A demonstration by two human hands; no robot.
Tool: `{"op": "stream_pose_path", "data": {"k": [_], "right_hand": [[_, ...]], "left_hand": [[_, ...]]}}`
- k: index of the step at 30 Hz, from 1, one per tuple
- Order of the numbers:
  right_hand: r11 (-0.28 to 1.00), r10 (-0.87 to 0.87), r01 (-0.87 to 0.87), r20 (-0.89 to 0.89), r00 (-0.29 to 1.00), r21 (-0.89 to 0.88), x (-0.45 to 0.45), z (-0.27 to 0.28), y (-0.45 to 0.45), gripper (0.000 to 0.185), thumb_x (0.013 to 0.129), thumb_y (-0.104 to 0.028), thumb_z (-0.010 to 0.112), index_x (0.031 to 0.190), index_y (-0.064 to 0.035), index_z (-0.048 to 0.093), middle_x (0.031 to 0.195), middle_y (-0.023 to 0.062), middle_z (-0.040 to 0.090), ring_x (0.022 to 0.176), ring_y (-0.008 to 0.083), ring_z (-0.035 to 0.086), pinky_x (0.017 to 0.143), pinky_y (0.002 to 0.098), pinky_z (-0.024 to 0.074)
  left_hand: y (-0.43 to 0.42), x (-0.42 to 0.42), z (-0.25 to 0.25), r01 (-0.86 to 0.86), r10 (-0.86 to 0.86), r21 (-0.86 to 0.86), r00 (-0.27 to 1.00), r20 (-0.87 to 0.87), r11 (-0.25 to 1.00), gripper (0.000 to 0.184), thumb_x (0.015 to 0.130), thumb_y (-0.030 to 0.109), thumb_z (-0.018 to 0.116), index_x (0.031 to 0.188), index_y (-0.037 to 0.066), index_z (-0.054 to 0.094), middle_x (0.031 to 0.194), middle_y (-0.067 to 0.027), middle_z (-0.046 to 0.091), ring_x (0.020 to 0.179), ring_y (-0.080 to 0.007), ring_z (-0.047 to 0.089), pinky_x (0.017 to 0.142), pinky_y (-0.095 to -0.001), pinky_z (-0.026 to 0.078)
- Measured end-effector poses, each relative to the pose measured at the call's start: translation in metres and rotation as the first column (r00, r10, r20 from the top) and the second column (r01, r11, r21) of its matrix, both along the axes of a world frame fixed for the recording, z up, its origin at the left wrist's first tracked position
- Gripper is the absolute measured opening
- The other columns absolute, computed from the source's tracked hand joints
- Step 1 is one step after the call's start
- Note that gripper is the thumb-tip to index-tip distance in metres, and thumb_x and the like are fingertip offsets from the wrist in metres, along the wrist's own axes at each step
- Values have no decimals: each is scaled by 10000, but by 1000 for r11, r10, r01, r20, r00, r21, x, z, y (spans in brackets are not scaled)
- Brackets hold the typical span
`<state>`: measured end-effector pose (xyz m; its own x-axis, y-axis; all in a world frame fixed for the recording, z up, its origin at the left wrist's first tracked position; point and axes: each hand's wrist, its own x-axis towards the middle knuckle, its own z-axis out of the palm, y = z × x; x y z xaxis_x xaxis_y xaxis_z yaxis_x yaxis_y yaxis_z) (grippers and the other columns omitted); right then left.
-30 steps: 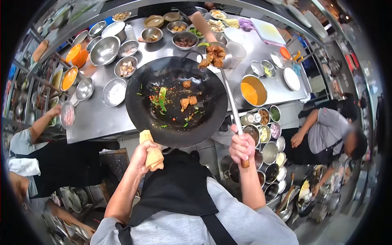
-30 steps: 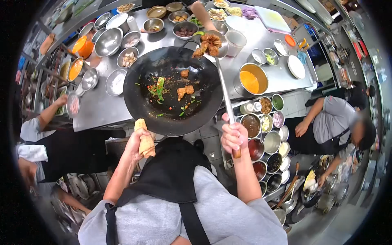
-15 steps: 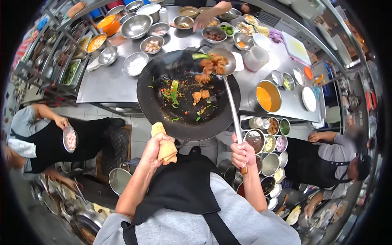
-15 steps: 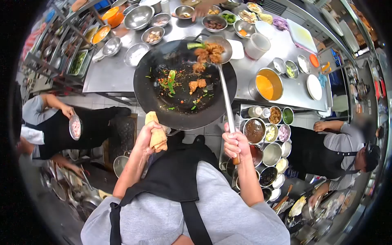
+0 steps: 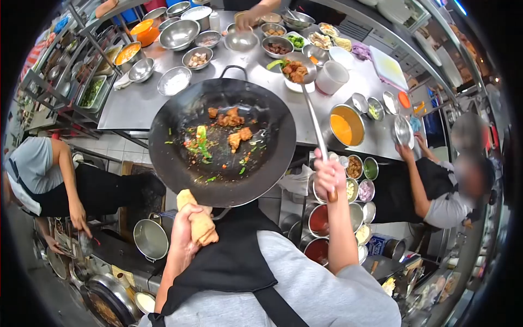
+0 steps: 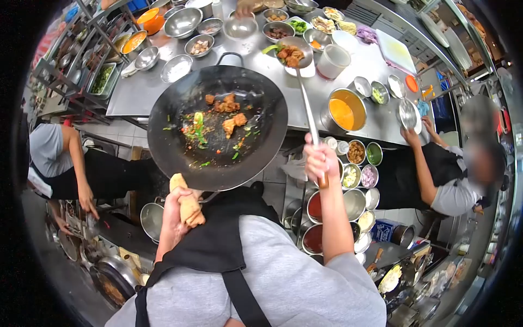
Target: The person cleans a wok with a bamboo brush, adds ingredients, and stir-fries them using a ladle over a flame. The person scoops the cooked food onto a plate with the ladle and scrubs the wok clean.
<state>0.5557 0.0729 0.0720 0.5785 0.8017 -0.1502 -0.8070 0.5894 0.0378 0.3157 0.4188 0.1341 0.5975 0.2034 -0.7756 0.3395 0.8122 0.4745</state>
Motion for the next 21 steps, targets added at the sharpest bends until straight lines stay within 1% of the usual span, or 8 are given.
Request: {"op": "stream_pose_path", "data": {"k": [3, 5, 8, 13, 17, 18, 20, 21], "right_hand": [[956, 29, 12, 136, 990, -292, 79, -33, 1, 116, 1000, -62, 443, 1093, -53, 513, 654, -31, 423, 398, 77, 406, 339, 274, 414], [698, 128, 101, 262, 956, -709, 117, -62, 6, 56, 994, -96, 514, 1046, -90, 494, 654, -34, 444, 412, 76, 406, 350, 281, 420], [420, 243, 248, 371, 896, -873, 129, -89, 8, 103, 976, -120, 559, 1029, -114, 470, 646, -29, 458, 427, 73, 420, 356, 289, 425], [195, 349, 344, 393, 851, -918, 99, -102, 18, 179, 938, -104, 576, 1064, -119, 450, 632, -15, 462, 417, 93, 432, 341, 298, 411], [192, 377, 331, 381, 844, -924, 60, -98, -16, 201, 910, -81, 605, 1051, -118, 466, 625, -11, 460, 392, 94, 410, 321, 303, 361], [39, 500, 407, 370, 783, -913, 59, -102, -27, 233, 887, -98, 625, 1088, -68, 512, 694, 88, 580, 488, 226, 570, 441, 400, 486], [-254, 760, 862, 460, 459, -439, 54, -138, -41, 366, 851, -125, 644, 1187, -18, 544, 862, 209, 675, 754, 386, 686, 697, 477, 559], [-289, 724, 790, 417, 550, -541, 54, -138, -49, 461, 828, -149, 654, 1254, -6, 553, 1007, 271, 684, 1002, 460, 660, 894, 481, 520]], "left_hand": [[-3, -1, 12, -28, 28, -27, 1000, -3, 999, 369, 787, 192, 637, 1098, 4, 577, 867, -113, 640, 720, -245, 656, 632, -361, 569], [-4, -2, 12, -31, 32, -25, 999, 13, 999, 371, 786, 195, 637, 1099, 5, 575, 869, -111, 640, 714, -244, 653, 633, -360, 567], [-2, -2, -4, -27, 28, -13, 998, 52, 1000, 355, 792, 186, 632, 1092, 6, 572, 860, -107, 635, 707, -241, 649, 629, -359, 564], [24, -2, 0, -32, 32, -1, 997, 72, 999, 261, 814, 165, 614, 1026, 20, 568, 821, -92, 627, 654, -226, 637, 575, -364, 559], [10, -3, -9, -15, 17, -19, 995, 93, 1000, 206, 823, 155, 611, 981, 33, 560, 778, -71, 611, 591, -212, 616, 536, -348, 549], [10, 2, -8, -21, 23, -16, 995, 101, 1000, 206, 823, 155, 611, 981, 33, 560, 778, -71, 611, 591, -212, 616, 536, -348, 549], [10, 1, -6, 5, -6, 29, 998, 68, 1000, 198, 806, 198, 613, 910, 46, 542, 698, -44, 552, 528, -175, 566, 473, -313, 495], [8, -5, -32, 43, -42, -9, 994, 100, 999, 200, 813, 199, 616, 928, 54, 540, 698, -40, 550, 517, -173, 562, 445, -319, 484]]}}
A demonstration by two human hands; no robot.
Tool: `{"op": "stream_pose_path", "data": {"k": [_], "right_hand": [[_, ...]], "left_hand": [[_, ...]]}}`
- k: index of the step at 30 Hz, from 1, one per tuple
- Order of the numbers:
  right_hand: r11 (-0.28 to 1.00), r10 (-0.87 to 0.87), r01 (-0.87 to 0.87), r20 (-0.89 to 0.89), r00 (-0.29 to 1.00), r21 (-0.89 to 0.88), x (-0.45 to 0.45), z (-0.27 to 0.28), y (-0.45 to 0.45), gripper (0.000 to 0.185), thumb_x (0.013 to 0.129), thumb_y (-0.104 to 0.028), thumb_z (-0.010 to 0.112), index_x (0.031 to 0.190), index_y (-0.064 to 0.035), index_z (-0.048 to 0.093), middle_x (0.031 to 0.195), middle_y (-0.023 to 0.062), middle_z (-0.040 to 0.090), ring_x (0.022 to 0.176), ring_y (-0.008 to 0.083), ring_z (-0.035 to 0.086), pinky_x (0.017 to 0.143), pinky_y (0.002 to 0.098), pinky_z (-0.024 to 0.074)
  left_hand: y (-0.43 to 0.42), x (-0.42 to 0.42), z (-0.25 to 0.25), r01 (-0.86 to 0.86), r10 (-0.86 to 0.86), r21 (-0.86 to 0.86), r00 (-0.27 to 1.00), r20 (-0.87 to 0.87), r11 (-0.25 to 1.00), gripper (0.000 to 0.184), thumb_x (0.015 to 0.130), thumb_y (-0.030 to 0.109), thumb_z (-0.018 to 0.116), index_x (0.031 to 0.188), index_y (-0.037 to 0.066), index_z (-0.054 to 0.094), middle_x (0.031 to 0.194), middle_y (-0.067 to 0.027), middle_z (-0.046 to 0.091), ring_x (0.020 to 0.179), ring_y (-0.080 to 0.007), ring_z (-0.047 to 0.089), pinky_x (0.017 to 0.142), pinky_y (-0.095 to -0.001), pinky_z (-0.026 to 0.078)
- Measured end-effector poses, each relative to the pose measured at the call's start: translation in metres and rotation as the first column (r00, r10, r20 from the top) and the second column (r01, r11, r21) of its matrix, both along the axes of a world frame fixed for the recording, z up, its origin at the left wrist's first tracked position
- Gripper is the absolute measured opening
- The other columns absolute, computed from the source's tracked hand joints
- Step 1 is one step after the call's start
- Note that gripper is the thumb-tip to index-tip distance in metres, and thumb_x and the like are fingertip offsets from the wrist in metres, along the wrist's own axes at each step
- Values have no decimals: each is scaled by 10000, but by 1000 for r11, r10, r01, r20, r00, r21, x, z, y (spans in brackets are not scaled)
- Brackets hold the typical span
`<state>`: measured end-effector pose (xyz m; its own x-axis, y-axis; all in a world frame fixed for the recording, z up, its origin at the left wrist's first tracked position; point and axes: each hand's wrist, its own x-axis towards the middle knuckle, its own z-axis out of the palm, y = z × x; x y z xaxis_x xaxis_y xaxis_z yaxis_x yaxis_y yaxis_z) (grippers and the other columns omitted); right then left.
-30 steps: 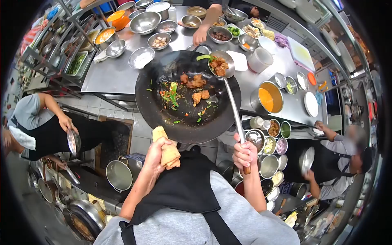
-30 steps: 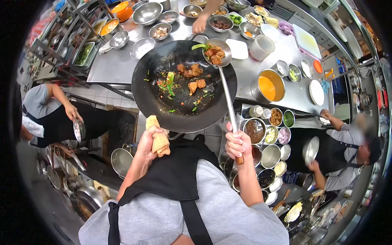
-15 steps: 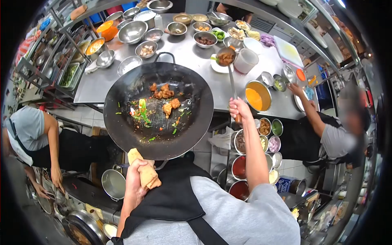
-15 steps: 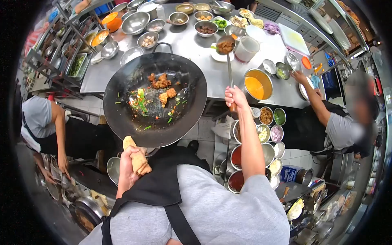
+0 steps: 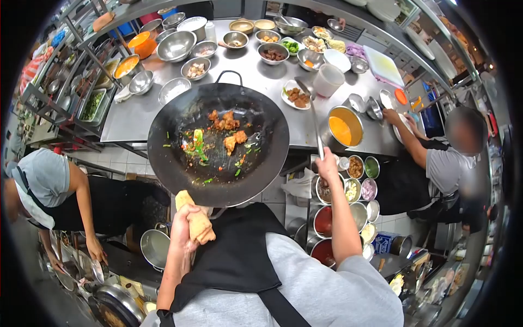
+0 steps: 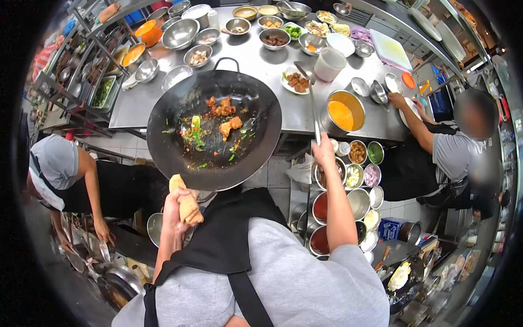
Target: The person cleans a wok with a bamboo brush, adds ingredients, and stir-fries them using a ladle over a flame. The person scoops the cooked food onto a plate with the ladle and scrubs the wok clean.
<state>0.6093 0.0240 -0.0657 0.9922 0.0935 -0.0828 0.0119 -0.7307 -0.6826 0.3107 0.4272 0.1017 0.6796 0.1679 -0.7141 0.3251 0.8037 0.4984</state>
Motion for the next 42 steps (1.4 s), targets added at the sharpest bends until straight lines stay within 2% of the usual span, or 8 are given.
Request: {"op": "stream_pose_path", "data": {"k": [3, 4, 7, 19, 25, 35, 39, 42], "right_hand": [[999, -36, 38, -117, 992, 18, 4, 21, 2, 452, 832, -158, 665, 1250, -26, 556, 825, 207, 683, 729, 349, 711, 697, 450, 559], [998, -8, 5, 41, 999, 64, -2, 25, 8, 278, 880, -74, 639, 1130, -29, 528, 702, 86, 575, 465, 187, 563, 427, 352, 447], [837, 98, 97, -321, 942, 539, -26, 76, 14, 181, 979, -107, 560, 1156, -92, 525, 613, 1, 482, 363, 95, 429, 313, 263, 343], [595, 425, 324, -630, 650, 735, -168, 142, 129, 365, 1087, -415, 465, 1305, -128, 524, 599, -26, 423, 366, 78, 384, 307, 265, 373], [42, 901, 841, -384, 201, 539, -223, 166, 113, 451, 1129, -369, 326, 1434, -55, 431, 618, -21, 386, 341, 72, 388, 316, 282, 430], [-196, 913, 848, -223, 341, 493, -202, 184, 65, 500, 1137, -356, 272, 1516, -31, 296, 644, 11, 432, 361, 97, 458, 335, 303, 448], [-115, 763, 677, -372, 529, 727, -139, 182, 45, 454, 1128, -317, 347, 1495, -50, 331, 648, -8, 445, 359, 79, 415, 316, 277, 406], [349, 493, 396, -526, 693, 849, -74, 149, 44, 325, 1066, -202, 481, 1361, -71, 446, 633, -28, 420, 371, 77, 393, 327, 271, 396]], "left_hand": [[2, 14, 20, 19, -19, -6, 1000, -15, 1000, 174, 825, 208, 621, 875, 59, 547, 682, -42, 544, 521, -185, 574, 425, -343, 489], [6, 16, 16, 72, -69, -71, 997, 42, 995, 185, 828, 214, 627, 886, 54, 556, 693, -46, 558, 526, -191, 581, 432, -352, 500], [9, 30, 0, 74, -74, -28, 997, 17, 997, 223, 842, 224, 646, 956, 42, 584, 749, -68, 618, 579, -217, 637, 497, -376, 560], [-41, 63, -42, -188, 41, 512, 958, 285, 838, 187, 837, 32, 603, 1015, 45, 545, 816, -53, 589, 678, -183, 637, 601, -346, 585], [-23, 59, -22, 83, -86, 56, 995, 55, 995, 127, 876, 94, 596, 982, 30, 566, 756, -92, 625, 598, -238, 667, 501, -399, 582], [-19, 16, -23, 94, -92, -39, 995, 40, 995, 237, 829, 181, 651, 992, 20, 594, 801, -104, 655, 606, -248, 663, 536, -378, 584], [-19, 12, -16, 99, -99, -16, 995, 22, 995, 213, 830, 155, 621, 999, 34, 575, 795, -82, 622, 608, -222, 635, 546, -356, 562], [-9, 10, -28, 112, -111, -29, 993, 48, 993, 220, 829, 150, 615, 1020, 52, 570, 789, -65, 607, 639, -209, 628, 552, -342, 545]]}}
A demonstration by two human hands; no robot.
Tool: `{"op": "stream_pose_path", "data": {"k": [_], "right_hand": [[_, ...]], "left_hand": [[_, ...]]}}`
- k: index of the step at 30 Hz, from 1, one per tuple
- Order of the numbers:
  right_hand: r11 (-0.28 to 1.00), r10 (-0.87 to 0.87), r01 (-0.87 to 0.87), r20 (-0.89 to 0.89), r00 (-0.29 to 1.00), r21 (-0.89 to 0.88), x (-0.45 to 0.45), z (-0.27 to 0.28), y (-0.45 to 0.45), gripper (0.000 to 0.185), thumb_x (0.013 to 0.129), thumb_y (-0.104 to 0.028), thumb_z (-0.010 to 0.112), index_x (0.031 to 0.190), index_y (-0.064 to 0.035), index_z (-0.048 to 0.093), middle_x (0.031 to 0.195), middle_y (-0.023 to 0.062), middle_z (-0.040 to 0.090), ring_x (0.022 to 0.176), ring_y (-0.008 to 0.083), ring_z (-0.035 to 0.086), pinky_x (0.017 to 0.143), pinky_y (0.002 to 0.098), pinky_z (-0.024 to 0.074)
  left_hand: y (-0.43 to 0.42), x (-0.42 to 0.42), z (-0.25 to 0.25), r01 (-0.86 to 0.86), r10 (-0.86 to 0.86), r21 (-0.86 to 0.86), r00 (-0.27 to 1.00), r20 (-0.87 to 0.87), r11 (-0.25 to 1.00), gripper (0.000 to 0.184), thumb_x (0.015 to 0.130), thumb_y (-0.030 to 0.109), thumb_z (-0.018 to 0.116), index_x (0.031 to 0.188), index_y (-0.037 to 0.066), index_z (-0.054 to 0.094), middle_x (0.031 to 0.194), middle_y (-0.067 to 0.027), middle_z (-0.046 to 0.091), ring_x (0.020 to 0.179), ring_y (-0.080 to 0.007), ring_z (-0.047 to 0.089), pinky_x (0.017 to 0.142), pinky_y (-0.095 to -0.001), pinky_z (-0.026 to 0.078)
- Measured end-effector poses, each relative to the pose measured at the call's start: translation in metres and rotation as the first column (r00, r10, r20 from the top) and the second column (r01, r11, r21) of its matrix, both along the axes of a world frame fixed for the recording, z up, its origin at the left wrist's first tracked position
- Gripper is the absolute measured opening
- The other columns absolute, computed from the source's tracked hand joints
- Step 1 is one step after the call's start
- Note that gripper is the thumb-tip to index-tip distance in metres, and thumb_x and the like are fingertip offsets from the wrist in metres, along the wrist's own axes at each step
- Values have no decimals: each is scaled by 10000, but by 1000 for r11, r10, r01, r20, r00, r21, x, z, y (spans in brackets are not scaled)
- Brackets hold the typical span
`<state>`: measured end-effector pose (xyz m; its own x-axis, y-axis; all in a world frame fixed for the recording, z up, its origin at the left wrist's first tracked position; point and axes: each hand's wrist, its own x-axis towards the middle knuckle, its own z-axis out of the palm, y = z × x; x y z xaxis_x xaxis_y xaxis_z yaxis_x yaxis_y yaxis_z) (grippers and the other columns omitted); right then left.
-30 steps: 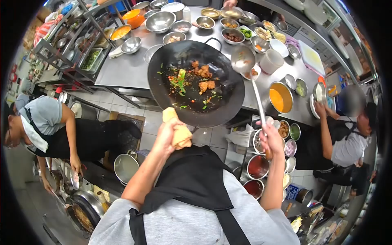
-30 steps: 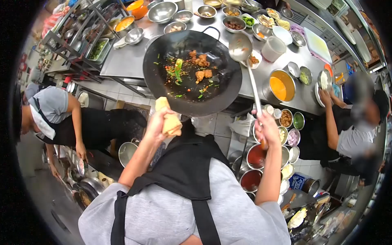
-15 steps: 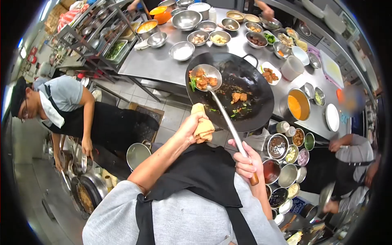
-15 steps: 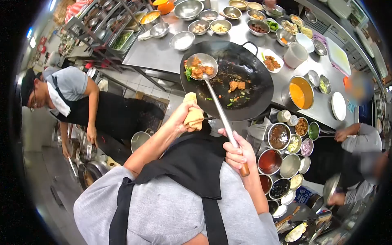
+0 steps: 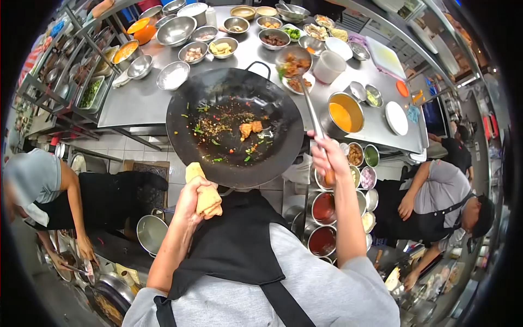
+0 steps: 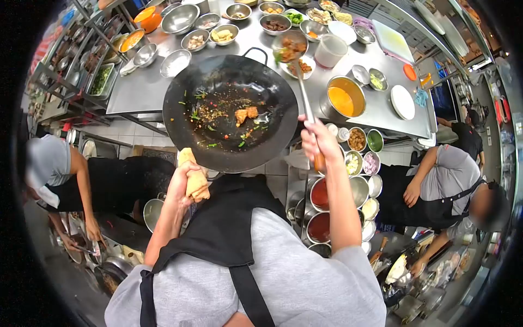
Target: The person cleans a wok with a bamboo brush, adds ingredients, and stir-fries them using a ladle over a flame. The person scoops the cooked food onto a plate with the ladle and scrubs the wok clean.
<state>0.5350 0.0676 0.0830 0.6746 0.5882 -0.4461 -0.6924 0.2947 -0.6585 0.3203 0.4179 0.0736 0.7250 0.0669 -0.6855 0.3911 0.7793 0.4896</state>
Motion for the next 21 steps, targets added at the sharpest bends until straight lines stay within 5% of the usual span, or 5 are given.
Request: {"op": "stream_pose_path", "data": {"k": [4, 11, 15, 18, 21], "right_hand": [[875, 35, 58, 182, 983, -482, 56, -45, -6, 255, 973, -122, 575, 1217, -87, 509, 627, -23, 453, 387, 82, 411, 335, 280, 392], [574, 209, 330, 524, 826, -750, 70, -89, -28, 214, 943, -139, 604, 1130, -59, 538, 613, -1, 507, 388, 112, 467, 349, 300, 416], [657, 134, 378, 595, 793, -652, 64, -95, -45, 204, 938, -136, 630, 1093, -23, 562, 600, 17, 533, 376, 139, 498, 338, 311, 414], [816, -34, 256, 400, 916, -518, 3, -30, -32, 241, 1024, -176, 589, 1241, -81, 543, 604, -43, 431, 388, 53, 381, 330, 219, 324], [945, -82, 133, 178, 981, -299, -61, -9, -48, 315, 1074, -264, 498, 1343, -106, 536, 605, -29, 415, 337, 64, 327, 287, 224, 316]], "left_hand": [[-2, 3, 5, 0, 0, -4, 1000, 7, 1000, 227, 826, 145, 611, 1025, 45, 564, 782, -62, 603, 630, -204, 622, 549, -338, 537], [-9, 10, 11, -41, 41, 45, 999, 10, 998, 215, 832, 162, 606, 1007, 47, 562, 756, -62, 606, 583, -196, 613, 513, -329, 526], [-8, 14, 16, 11, -11, 78, 1000, 2, 997, 223, 836, 189, 617, 996, 43, 560, 724, -66, 594, 523, -214, 601, 449, -375, 527], [-11, 14, 5, -3, 4, 77, 1000, -6, 997, 231, 845, 208, 632, 983, 38, 556, 707, -61, 592, 507, -224, 603, 435, -400, 537], [-21, 16, -10, -64, 52, 127, 994, 92, 990, 203, 845, 166, 640, 981, 40, 556, 713, -61, 605, 559, -219, 636, 519, -368, 572]]}}
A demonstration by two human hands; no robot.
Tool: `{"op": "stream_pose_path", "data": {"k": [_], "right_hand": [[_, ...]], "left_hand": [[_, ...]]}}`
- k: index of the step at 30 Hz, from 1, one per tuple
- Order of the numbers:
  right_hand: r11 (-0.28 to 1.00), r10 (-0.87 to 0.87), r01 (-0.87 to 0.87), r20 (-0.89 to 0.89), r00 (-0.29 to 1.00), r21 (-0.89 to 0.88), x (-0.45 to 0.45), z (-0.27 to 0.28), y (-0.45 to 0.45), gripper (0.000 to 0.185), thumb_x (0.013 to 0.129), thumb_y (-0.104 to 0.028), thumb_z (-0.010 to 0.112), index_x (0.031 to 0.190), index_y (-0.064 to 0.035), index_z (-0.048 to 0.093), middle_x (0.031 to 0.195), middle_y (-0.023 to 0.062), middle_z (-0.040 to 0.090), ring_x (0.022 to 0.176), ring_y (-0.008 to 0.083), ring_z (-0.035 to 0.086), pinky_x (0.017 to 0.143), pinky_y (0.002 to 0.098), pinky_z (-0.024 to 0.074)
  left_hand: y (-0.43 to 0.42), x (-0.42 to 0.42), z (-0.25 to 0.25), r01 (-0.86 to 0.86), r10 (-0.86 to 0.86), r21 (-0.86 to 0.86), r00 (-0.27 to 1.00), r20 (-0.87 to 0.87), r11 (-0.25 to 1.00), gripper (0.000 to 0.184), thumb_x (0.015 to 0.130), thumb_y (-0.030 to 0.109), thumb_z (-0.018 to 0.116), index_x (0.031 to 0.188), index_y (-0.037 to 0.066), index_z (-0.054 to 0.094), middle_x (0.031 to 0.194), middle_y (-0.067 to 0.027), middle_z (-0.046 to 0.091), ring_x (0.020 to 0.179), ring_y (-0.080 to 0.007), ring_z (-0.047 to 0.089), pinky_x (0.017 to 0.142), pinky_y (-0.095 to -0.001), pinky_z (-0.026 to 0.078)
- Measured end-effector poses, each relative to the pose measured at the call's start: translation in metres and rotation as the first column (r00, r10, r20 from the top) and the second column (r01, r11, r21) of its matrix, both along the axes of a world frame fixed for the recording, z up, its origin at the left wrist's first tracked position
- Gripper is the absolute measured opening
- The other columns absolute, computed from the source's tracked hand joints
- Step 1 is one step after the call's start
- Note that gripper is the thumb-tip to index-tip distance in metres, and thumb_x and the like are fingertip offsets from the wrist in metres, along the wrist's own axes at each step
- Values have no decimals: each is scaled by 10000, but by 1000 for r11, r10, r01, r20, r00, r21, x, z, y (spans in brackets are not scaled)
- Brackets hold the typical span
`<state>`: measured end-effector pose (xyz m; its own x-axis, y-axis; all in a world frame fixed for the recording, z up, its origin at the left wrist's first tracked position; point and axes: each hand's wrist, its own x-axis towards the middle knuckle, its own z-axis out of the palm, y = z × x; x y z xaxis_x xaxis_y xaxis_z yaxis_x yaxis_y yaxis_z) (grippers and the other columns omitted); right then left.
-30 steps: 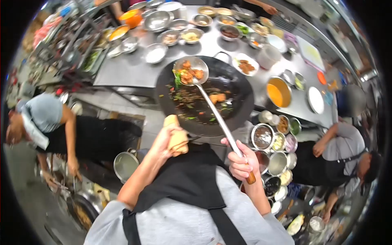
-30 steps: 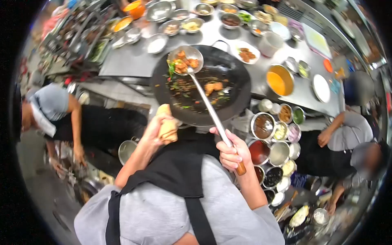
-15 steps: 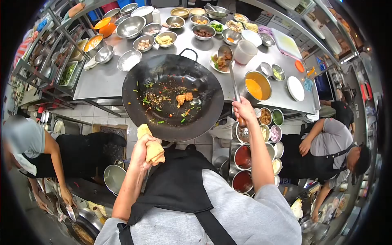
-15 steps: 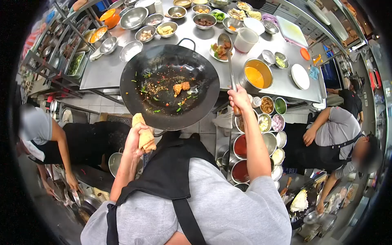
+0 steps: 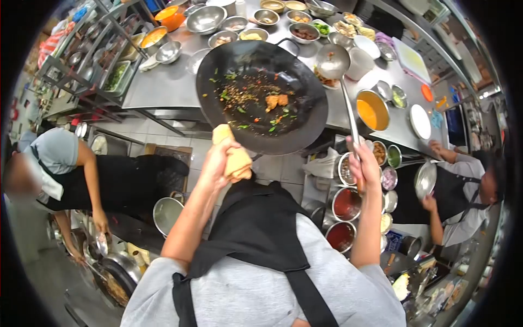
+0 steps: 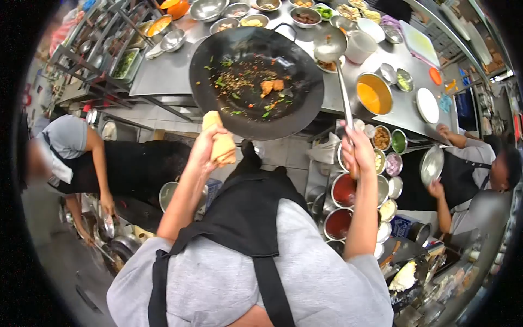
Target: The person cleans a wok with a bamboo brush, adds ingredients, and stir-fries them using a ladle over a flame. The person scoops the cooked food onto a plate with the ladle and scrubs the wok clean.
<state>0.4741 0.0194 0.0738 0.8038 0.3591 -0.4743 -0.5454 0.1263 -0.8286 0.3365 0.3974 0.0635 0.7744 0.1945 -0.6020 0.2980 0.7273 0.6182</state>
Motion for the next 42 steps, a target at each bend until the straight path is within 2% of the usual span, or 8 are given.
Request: {"op": "stream_pose_path", "data": {"k": [5, 8, 10, 14, 28, 32, 35, 42], "right_hand": [[957, 126, -111, 38, 991, -268, -92, -39, 28, 298, 1079, -284, 482, 1331, -128, 516, 607, -2, 464, 339, 81, 386, 297, 231, 340], [991, 131, -125, -120, 984, 52, -129, -21, 60, 309, 1098, -293, 443, 1350, -126, 507, 613, -7, 427, 347, 74, 366, 305, 255, 381], [882, 221, -56, -305, 926, 469, -138, -9, 61, 346, 1108, -305, 404, 1388, -117, 480, 622, -8, 405, 364, 87, 396, 310, 264, 376], [665, 419, 78, -457, 785, 743, -136, 6, 59, 421, 1122, -291, 350, 1456, -40, 403, 629, -10, 383, 369, 70, 405, 321, 278, 447], [675, 316, 99, -408, 857, 731, -60, 20, 92, 418, 1129, -301, 367, 1436, -22, 417, 620, -23, 389, 357, 45, 400, 301, 246, 416], [822, 64, 75, -223, 973, 565, 5, 34, 102, 363, 1115, -253, 412, 1410, -44, 446, 617, -20, 414, 354, 58, 389, 299, 250, 395], [997, -78, 79, -20, 997, 26, 49, 35, 113, 301, 1063, -243, 508, 1309, -70, 492, 605, -32, 408, 372, 75, 412, 314, 252, 385], [675, 26, 243, 351, 936, -696, 91, -64, 123, 294, 995, -215, 630, 1231, -54, 563, 602, 18, 539, 398, 126, 510, 373, 301, 418]], "left_hand": [[-39, 5, -7, -177, 143, 257, 979, 143, 950, 180, 825, 54, 637, 986, 33, 560, 777, -68, 615, 630, -205, 652, 575, -356, 577], [-31, 14, -28, -168, 92, 313, 965, 244, 935, 158, 816, 26, 618, 963, 45, 563, 777, -62, 600, 640, -194, 646, 588, -350, 580], [-26, 18, -15, -124, 61, 274, 972, 227, 954, 154, 814, 30, 620, 957, 43, 563, 774, -60, 599, 630, -192, 643, 582, -351, 578], [-17, 21, -14, -41, 31, 98, 994, 100, 994, 156, 830, 62, 640, 967, 37, 569, 775, -81, 625, 623, -220, 659, 576, -365, 587], [46, 40, -6, 203, -210, -109, 976, -51, 973, 230, 833, 131, 629, 1035, 46, 561, 771, -74, 613, 607, -229, 642, 531, -367, 581], [84, 83, -3, 157, -161, -73, 985, -61, 985, 166, 825, 117, 639, 941, 21, 569, 785, -115, 612, 621, -262, 655, 572, -390, 587], [113, 107, -12, 180, -181, -26, 982, -51, 983, 155, 831, 93, 622, 952, 12, 566, 805, -112, 602, 641, -240, 657, 562, -377, 585], [152, 190, -15, 329, -332, 115, 943, 11, 937, 235, 845, 141, 606, 1039, 21, 552, 763, -95, 609, 595, -238, 644, 525, -384, 570]]}}
